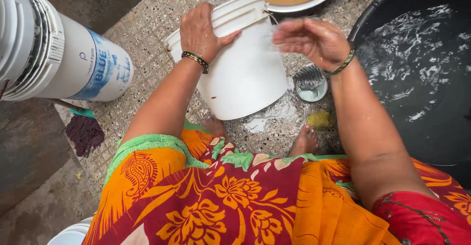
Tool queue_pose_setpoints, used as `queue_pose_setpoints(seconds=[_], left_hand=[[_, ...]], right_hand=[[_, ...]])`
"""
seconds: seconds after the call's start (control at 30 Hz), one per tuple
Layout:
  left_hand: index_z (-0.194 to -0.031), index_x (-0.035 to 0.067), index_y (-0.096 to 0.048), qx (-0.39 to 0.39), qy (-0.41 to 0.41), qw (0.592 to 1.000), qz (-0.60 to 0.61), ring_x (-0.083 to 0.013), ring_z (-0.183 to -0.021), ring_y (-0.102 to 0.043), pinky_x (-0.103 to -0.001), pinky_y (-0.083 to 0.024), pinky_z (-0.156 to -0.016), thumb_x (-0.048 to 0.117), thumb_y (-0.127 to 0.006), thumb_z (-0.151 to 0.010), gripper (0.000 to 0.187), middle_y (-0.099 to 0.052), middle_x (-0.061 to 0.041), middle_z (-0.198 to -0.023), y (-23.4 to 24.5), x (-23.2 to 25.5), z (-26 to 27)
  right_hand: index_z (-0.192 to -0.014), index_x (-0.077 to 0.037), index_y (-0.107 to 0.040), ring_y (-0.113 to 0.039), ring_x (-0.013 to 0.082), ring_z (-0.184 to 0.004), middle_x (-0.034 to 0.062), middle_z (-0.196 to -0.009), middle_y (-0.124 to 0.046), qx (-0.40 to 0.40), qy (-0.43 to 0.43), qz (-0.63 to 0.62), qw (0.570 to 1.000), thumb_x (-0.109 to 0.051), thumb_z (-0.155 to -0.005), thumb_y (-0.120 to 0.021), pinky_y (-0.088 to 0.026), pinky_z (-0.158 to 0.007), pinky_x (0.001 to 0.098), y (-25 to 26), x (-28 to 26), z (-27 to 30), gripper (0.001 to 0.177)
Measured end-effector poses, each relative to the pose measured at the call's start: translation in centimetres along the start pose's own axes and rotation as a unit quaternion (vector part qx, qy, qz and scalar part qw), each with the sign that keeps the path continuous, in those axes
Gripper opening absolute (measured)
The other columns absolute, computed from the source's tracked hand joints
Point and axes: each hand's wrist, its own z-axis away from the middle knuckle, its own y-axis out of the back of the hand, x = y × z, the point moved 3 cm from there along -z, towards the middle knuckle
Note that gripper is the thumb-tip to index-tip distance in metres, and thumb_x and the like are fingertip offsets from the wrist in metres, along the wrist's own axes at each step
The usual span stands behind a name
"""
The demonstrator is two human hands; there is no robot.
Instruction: Cleaning and scrubbing plastic buckets and lids with a scouring pad and water.
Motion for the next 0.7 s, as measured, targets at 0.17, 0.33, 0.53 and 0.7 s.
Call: queue_pose_setpoints(seconds=[0.17,0.33,0.53,0.7], left_hand=[[-0.111,0.005,-0.057,-0.006,0.005,1.000,0.010,-0.0304,-0.096,-0.059,-0.045,-0.043,-0.086,0.072,-0.087,-0.074,0.082,-0.061,-0.012,-0.100,-0.1,-0.6,0.7],[-0.114,0.005,-0.057,0.038,-0.011,0.999,0.008,-0.0301,-0.097,-0.059,-0.044,-0.045,-0.086,0.068,-0.089,-0.072,0.083,-0.062,-0.012,-0.106,0.1,-0.9,0.7],[-0.119,0.008,-0.057,0.035,-0.022,0.999,0.022,-0.0283,-0.097,-0.059,-0.044,-0.044,-0.087,0.071,-0.088,-0.072,0.084,-0.062,-0.009,-0.104,0.2,-0.1,0.4],[-0.134,0.010,-0.059,-0.013,-0.079,0.996,0.032,-0.0290,-0.093,-0.059,-0.046,-0.042,-0.084,0.070,-0.086,-0.074,0.090,-0.061,-0.009,-0.098,1.6,2.6,-0.4]], right_hand=[[-0.124,0.003,-0.065,-0.072,0.0284,-0.113,0.0195,-0.120,-0.072,0.165,0.080,0.110,0.977,-0.036,-0.116,-0.042,-0.061,-0.101,0.0409,9.3,1.0,1.5,0.046],[-0.109,-0.005,-0.071,-0.074,0.0183,-0.092,0.0086,-0.111,-0.068,0.736,0.151,0.362,0.551,-0.006,-0.080,-0.067,-0.059,-0.080,0.0290,34.9,8.7,16.5,0.030],[-0.115,0.000,-0.073,-0.074,0.0319,-0.109,0.0189,-0.117,-0.077,0.439,0.053,-0.280,0.852,-0.037,-0.101,-0.041,-0.063,-0.094,0.0435,28.5,11.4,16.1,0.051],[-0.120,-0.003,-0.072,-0.068,0.0289,-0.116,0.0161,-0.125,-0.072,0.020,0.097,-0.149,0.984,-0.036,-0.113,-0.049,-0.056,-0.104,0.0394,8.1,2.3,2.2,0.042]])
